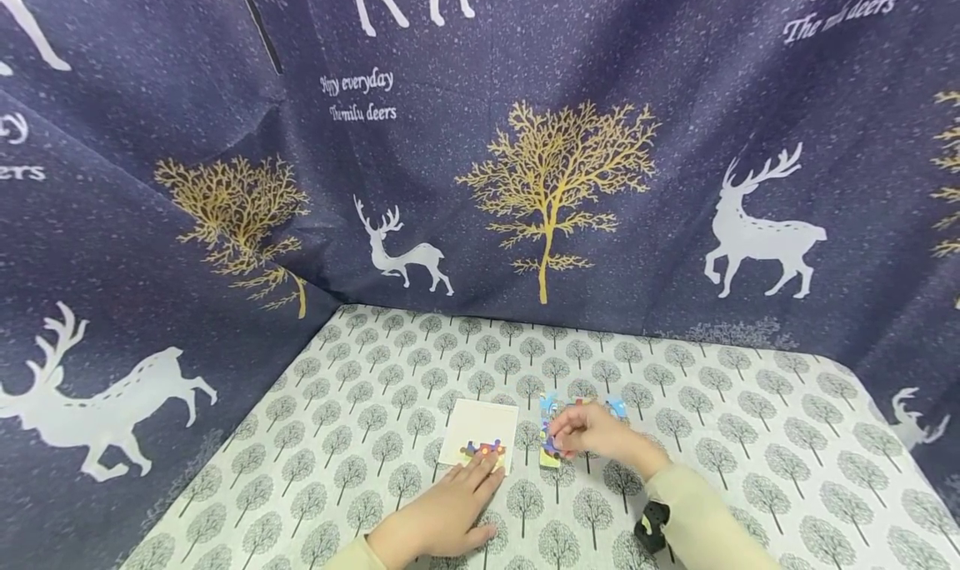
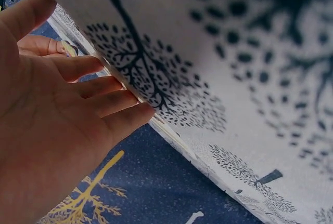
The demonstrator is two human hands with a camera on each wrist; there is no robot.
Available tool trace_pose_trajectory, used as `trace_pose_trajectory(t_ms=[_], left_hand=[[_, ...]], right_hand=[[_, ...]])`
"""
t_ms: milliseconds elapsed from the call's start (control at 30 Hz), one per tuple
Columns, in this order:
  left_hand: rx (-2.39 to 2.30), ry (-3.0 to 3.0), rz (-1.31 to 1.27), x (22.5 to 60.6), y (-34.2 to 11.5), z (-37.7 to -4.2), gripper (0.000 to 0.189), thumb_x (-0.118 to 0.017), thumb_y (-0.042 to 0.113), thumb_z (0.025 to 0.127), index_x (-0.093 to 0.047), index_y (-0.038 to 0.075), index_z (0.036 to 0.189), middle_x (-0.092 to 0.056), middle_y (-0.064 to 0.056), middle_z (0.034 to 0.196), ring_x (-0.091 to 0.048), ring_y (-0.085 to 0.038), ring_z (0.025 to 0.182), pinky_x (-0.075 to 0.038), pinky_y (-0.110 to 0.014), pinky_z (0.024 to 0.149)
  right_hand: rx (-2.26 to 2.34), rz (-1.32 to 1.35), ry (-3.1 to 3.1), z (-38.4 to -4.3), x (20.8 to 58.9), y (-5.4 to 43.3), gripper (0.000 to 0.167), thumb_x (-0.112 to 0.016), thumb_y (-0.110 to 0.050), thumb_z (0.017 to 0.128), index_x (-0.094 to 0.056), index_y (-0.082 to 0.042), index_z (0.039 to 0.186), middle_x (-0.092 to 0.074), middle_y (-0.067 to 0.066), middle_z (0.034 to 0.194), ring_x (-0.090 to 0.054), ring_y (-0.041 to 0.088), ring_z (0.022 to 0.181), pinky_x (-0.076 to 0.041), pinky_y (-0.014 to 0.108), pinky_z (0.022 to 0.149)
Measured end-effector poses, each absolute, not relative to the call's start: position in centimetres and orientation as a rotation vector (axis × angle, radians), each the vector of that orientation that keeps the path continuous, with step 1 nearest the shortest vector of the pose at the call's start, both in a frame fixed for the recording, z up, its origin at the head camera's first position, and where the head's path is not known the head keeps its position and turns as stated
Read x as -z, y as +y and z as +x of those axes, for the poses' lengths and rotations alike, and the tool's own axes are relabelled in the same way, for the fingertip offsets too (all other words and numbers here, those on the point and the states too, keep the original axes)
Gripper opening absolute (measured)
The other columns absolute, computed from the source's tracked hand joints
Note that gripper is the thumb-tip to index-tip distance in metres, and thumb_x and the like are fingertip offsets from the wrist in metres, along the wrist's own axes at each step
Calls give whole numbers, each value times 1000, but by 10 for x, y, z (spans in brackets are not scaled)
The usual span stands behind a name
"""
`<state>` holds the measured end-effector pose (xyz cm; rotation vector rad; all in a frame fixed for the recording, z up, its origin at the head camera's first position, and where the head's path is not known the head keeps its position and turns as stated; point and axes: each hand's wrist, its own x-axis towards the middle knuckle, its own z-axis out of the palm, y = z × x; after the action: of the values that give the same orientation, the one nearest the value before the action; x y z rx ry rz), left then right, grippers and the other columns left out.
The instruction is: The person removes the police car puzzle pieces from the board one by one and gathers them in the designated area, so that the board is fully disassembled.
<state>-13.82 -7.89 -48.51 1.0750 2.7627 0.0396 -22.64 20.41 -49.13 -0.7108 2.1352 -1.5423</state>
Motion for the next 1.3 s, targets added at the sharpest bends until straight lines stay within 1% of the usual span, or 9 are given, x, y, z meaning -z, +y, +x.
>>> trace_pose_trajectory(t_ms=[200, 467, 700, 867, 967, 1033, 1133, 1200, 1300], left_hand=[[-69, 2758, 1054, 487, -78, -139, 71, -55, 48, 92, -37, 8, 147, -27, -12, 156, -23, -27, 144, -36, -48, 108], [-73, 2748, 1060, 487, -78, -139, 71, -55, 48, 92, -38, 8, 147, -27, -12, 156, -24, -27, 144, -36, -48, 108], [-44, 2761, 1068, 486, -79, -138, 71, -55, 48, 92, -37, 7, 147, -28, -13, 155, -25, -28, 143, -36, -48, 109], [-51, 2767, 1085, 484, -79, -138, 71, -55, 48, 92, -38, 7, 147, -30, -14, 154, -26, -29, 143, -37, -49, 107], [-56, 2761, 1079, 484, -79, -138, 71, -55, 47, 92, -37, 7, 147, -29, -14, 155, -25, -29, 143, -36, -50, 108], [-58, 2757, 1076, 484, -79, -138, 71, -55, 47, 92, -37, 6, 147, -28, -14, 155, -24, -29, 143, -36, -50, 108], [-62, 2755, 1074, 484, -79, -137, 71, -56, 46, 92, -37, 6, 147, -28, -14, 155, -24, -29, 143, -35, -50, 108], [-60, 2760, 1072, 483, -78, -137, 71, -56, 46, 92, -37, 7, 147, -28, -13, 155, -24, -29, 143, -35, -49, 109], [-54, 2771, 1068, 483, -78, -136, 71, -56, 47, 92, -37, 7, 147, -28, -14, 155, -25, -29, 143, -35, -48, 109]], right_hand=[[1539, -727, 2118, -226, 495, 201, 18, -59, 6, 87, -62, 12, 104, -66, 21, 87, -67, 21, 74, -59, 34, 69], [1536, -785, 2118, -225, 498, 202, 20, -64, 5, 84, -62, 11, 103, -65, 23, 87, -67, 21, 74, -59, 34, 69], [1505, -781, 2165, -224, 496, 202, 20, -66, 3, 83, -63, 9, 102, -65, 20, 86, -66, 21, 72, -58, 34, 66], [1490, -781, 2202, -225, 493, 204, 20, -67, 0, 84, -65, 8, 102, -66, 20, 88, -66, 20, 75, -58, 32, 68], [1489, -791, 2213, -226, 489, 207, 20, -66, 1, 85, -64, 8, 103, -67, 20, 90, -66, 20, 77, -58, 31, 69], [1498, -778, 2214, -226, 485, 209, 21, -64, 3, 85, -64, 10, 105, -67, 21, 91, -67, 23, 78, -58, 33, 70], [1502, -727, 2245, -228, 479, 208, 25, -62, 2, 85, -63, 9, 109, -67, 20, 95, -67, 27, 84, -58, 31, 73], [1490, -692, 2281, -229, 475, 205, 26, -62, -2, 88, -63, 8, 111, -67, 20, 98, -67, 31, 87, -57, 29, 76], [1465, -720, 2335, -231, 469, 194, 29, -63, -9, 91, -63, 7, 115, -67, 21, 102, -66, 36, 91, -56, 26, 78]])
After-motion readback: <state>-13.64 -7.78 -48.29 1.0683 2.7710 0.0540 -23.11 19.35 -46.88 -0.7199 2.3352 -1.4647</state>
